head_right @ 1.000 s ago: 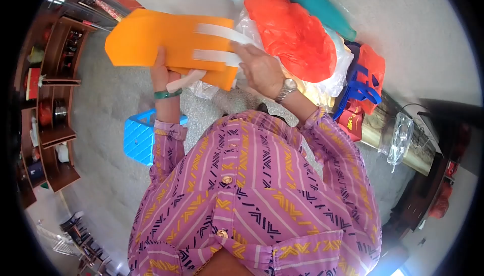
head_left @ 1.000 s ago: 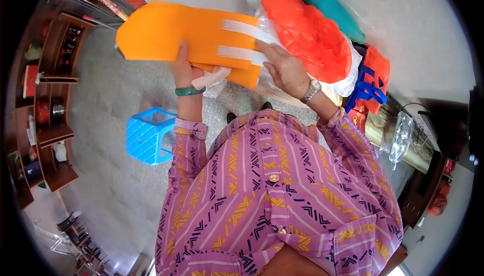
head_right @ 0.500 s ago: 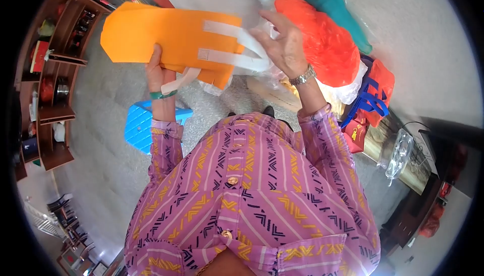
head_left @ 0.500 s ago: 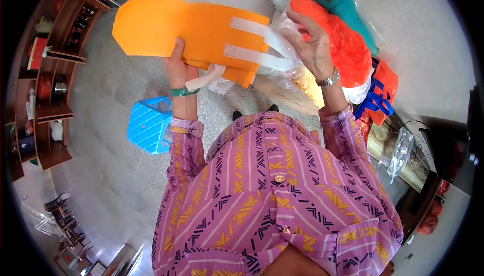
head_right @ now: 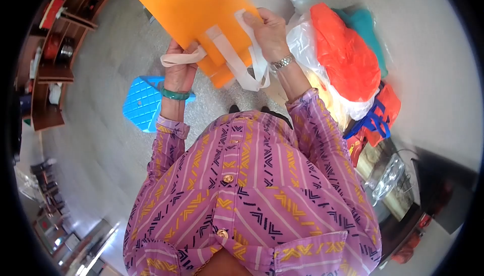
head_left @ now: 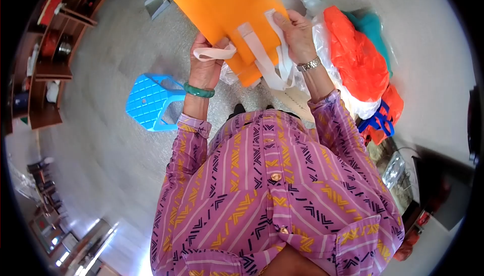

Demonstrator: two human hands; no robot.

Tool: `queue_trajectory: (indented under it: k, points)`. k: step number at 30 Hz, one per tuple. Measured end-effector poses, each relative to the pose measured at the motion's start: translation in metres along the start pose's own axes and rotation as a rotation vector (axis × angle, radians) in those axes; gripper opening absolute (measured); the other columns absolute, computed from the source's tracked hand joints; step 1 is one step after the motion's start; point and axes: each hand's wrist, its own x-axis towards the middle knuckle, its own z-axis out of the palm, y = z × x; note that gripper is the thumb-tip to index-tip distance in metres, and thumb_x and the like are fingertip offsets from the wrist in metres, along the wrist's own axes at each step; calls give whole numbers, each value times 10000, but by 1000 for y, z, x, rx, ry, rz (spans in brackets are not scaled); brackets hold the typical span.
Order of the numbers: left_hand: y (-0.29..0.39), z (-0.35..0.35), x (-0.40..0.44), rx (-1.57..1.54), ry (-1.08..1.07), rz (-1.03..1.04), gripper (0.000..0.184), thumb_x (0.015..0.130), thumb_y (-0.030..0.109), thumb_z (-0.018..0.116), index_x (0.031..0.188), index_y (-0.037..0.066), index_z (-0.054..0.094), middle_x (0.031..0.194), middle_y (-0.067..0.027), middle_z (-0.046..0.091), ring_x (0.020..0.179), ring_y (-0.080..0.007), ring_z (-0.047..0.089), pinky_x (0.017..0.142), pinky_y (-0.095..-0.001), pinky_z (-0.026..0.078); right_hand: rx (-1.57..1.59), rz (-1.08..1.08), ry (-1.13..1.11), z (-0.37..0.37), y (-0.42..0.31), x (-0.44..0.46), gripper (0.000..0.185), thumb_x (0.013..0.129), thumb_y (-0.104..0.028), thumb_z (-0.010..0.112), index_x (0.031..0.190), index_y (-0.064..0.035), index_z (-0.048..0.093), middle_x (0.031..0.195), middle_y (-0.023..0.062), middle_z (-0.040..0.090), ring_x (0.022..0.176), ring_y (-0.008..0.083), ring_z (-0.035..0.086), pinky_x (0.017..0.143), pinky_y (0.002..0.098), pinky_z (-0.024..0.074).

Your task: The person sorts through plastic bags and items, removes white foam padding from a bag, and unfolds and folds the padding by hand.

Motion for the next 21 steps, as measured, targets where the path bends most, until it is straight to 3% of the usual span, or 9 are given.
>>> queue_trajectory:
  k: [4, 7, 9, 11, 15, 18, 19, 21]
  points:
    - [9, -4, -13, -5, 57, 0, 327, 799, -20, 554, 1117, 39, 504, 1081, -77, 564, 961, -170, 571, 803, -301, 502, 75, 87, -39, 0, 5, 16, 101, 801, -107, 623, 826, -11, 637, 718, -30, 590, 593, 31, 466, 528, 193, 383]
    - [2, -15, -19, 63, 119, 177, 359, 801, -7, 554, 1148, 55, 488, 1106, -70, 552, 976, -161, 560, 793, -281, 482, 166, 24, 160, -2, -1, 33, 84, 808, -100, 616, 834, -21, 628, 716, -28, 590, 589, 42, 465, 528, 205, 391]
    - [13, -23, -26, 118, 333, 293, 322, 799, -30, 544, 1110, 49, 513, 1057, -75, 583, 908, -160, 587, 754, -270, 494, 334, 69, 28, -7, -25, 32, 125, 829, -105, 586, 911, -10, 589, 840, 37, 618, 752, 110, 579, 667, 249, 480]
    - [17, -32, -33, 144, 458, 352, 258, 801, -28, 552, 1049, 42, 549, 984, -69, 612, 839, -148, 599, 723, -269, 500, 329, 7, -82, -13, -43, 27, 151, 836, -98, 570, 959, -9, 562, 917, 60, 609, 800, 141, 588, 717, 272, 490]
    - [17, -40, -42, 470, 598, 494, 184, 805, -9, 571, 986, 23, 576, 922, -29, 615, 794, -103, 571, 704, -237, 478, 435, 57, -223, -18, -56, 27, 174, 859, -111, 534, 1001, -12, 549, 984, 63, 595, 854, 143, 577, 738, 276, 487]
    - [11, -43, -41, 595, 625, 563, 169, 802, -12, 577, 970, 10, 577, 895, -9, 610, 768, -80, 549, 681, -217, 464, 587, 271, -377, 5, -44, 19, 195, 888, -151, 483, 1046, -53, 543, 1028, 35, 572, 920, 112, 554, 740, 270, 496]
    - [7, -40, -43, 600, 630, 561, 170, 800, -13, 579, 968, 7, 575, 890, -4, 606, 763, -75, 540, 677, -212, 456, 603, 328, -376, 11, -11, 12, 169, 876, -140, 497, 1014, -79, 575, 916, 19, 606, 801, 101, 572, 643, 257, 496]
    - [7, -37, -49, 568, 594, 537, 205, 824, 5, 556, 1027, 28, 556, 942, -23, 611, 827, -91, 566, 716, -227, 464, -166, 69, -497, 48, 38, -12, 168, 814, -195, 572, 743, -51, 624, 626, -14, 589, 501, 98, 486, 470, 259, 369]
